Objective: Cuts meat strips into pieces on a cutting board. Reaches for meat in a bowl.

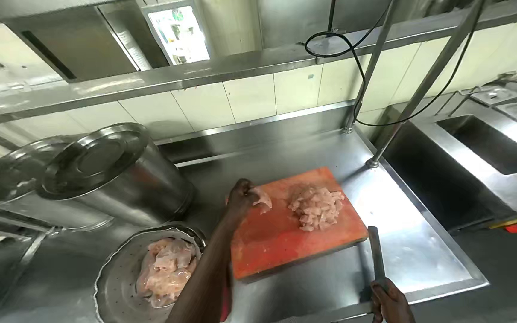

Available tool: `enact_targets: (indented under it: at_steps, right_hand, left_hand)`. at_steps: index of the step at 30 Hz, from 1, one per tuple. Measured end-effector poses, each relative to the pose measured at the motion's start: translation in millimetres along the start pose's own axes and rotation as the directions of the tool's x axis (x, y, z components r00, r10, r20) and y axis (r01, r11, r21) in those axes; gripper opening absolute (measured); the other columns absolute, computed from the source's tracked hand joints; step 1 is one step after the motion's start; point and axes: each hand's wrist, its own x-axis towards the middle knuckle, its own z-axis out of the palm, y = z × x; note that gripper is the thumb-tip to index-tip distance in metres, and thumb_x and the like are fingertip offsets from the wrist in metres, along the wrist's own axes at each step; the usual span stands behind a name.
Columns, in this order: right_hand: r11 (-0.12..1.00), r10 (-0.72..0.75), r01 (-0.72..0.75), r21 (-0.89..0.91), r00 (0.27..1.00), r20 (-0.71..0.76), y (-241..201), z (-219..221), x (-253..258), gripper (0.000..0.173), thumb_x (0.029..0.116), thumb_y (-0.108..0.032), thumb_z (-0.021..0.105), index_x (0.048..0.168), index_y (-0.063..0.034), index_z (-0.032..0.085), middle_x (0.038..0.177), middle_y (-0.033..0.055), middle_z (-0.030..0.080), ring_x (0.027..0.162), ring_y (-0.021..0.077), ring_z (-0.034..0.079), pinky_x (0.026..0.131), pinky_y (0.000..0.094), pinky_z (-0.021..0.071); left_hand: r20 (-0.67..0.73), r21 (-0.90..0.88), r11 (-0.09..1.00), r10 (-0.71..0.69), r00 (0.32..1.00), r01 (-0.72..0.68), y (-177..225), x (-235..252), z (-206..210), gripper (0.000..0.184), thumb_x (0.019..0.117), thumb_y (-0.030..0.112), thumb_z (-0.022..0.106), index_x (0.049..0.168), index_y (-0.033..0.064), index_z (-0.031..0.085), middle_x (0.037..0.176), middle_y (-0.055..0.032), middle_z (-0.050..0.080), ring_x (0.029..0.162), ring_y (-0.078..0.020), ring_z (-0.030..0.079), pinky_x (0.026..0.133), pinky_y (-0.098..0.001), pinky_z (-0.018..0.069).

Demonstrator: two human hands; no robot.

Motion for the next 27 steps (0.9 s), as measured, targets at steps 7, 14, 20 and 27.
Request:
enact_targets:
  at_steps: [7,14,20,27]
  right_hand:
    - [1.0,-0.003,0.004,0.022,1.0,-0.022,1,2,4,0.012,0.1076,-0.014,0.048,0.11,-0.0026,0.051,0.057,0.005,0.047,0.037,0.0181,0.049,0.035,0.0379,0.0506]
    - [1.0,-0.005,0.006,0.019,0.999,-0.052,1,5,4,0.013,0.1086,-0.014,0.048,0.109,-0.0016,0.051,0.055,0.0051,0.046,0.036,0.0183,0.048,0.034,0.038,0.05]
    - [1.0,0.001,0.001,0.022,0.998,-0.062,0,7,5,0.012,0.1086,-0.013,0.048,0.108,-0.0017,0.051,0.054,0.0044,0.045,0.036,0.0178,0.048,0.033,0.038,0.0494]
    - [0.995,-0.092,0.095,0.031,0.992,-0.087,-3,15,-10,0.013,0.109,-0.015,0.046,0.109,-0.0021,0.05,0.053,0.003,0.045,0.035,0.0167,0.048,0.033,0.0368,0.0497]
  left_hand:
    - [0.333,-0.063,0.997,-0.029,0.943,0.053,19,-28,-17,0.032,0.0915,-0.01,0.053,0.122,0.0003,0.058,0.1,-0.0127,0.065,0.072,-0.018,0.065,0.063,-0.0336,0.0583]
    - [-0.018,0.6,0.759,-0.303,0.953,0.253,-89,-30,-21,0.043,0.0992,0.014,0.062,0.14,0.0025,0.056,0.128,-0.0248,0.064,0.118,-0.0403,0.063,0.102,-0.0604,0.0497]
    - [-0.135,0.62,0.736,-0.24,0.961,0.271,-100,-36,3,0.043,0.0915,0.039,0.074,0.118,0.0052,0.071,0.125,-0.0208,0.066,0.121,-0.0398,0.06,0.102,-0.0634,0.0477]
    - [0.086,0.248,0.964,-0.12,0.989,0.096,-73,-36,14,0.029,0.0907,0.006,0.071,0.116,-0.0029,0.059,0.098,-0.0203,0.064,0.087,-0.0326,0.065,0.079,-0.0534,0.0557]
